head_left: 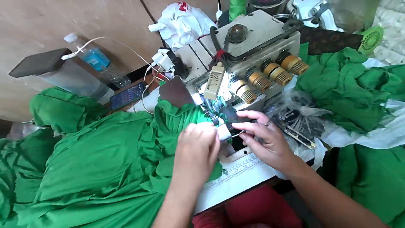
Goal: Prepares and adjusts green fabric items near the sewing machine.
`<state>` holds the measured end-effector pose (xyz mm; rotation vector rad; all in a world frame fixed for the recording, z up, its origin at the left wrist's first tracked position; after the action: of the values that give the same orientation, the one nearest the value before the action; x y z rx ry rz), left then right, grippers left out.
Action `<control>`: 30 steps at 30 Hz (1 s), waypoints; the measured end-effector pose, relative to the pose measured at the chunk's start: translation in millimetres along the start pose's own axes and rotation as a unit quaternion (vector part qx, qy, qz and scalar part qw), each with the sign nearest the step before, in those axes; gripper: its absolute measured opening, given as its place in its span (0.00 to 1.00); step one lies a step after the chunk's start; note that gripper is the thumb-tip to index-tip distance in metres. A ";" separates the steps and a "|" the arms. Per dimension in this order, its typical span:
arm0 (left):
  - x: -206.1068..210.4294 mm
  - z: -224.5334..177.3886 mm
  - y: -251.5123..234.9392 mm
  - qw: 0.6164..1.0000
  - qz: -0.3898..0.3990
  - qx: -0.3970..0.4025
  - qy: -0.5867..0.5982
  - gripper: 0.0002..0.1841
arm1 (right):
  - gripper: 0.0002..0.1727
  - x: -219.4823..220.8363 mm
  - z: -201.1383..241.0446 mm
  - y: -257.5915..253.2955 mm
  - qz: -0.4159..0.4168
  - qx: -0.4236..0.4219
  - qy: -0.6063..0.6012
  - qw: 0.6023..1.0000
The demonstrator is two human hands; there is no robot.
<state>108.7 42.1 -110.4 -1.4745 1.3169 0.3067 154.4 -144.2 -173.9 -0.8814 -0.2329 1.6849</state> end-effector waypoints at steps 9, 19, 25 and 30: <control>-17.8 34.9 -23.7 0.989 -0.005 -0.127 -0.077 0.11 | 0.10 1.2 25.6 -2.5 0.006 -0.075 -0.036 0.997; -39.8 -28.1 38.6 0.992 0.061 -0.106 0.044 0.10 | 0.15 19.3 38.9 -4.0 0.102 -0.213 0.028 0.971; -12.7 -32.5 16.4 0.989 0.027 -0.088 0.117 0.07 | 0.14 -6.8 9.6 -26.3 0.052 -0.116 0.075 0.989; -2.1 -40.4 21.4 0.990 0.061 -0.089 0.092 0.15 | 0.13 -11.6 28.5 -5.9 0.081 -0.100 0.026 0.991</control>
<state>72.6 14.5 -104.6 -1.6034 1.5648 0.3845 140.8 -144.6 -145.7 -1.1165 -0.3053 1.8084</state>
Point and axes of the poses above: each hand's wrist, its own y-axis away from the middle knuckle, its own x-axis out of the palm, z = x × y, the point moved 3 cm from there along -y, towards the middle knuckle, and after that the axes turned 12 degrees about y, right-handed, at the moved point
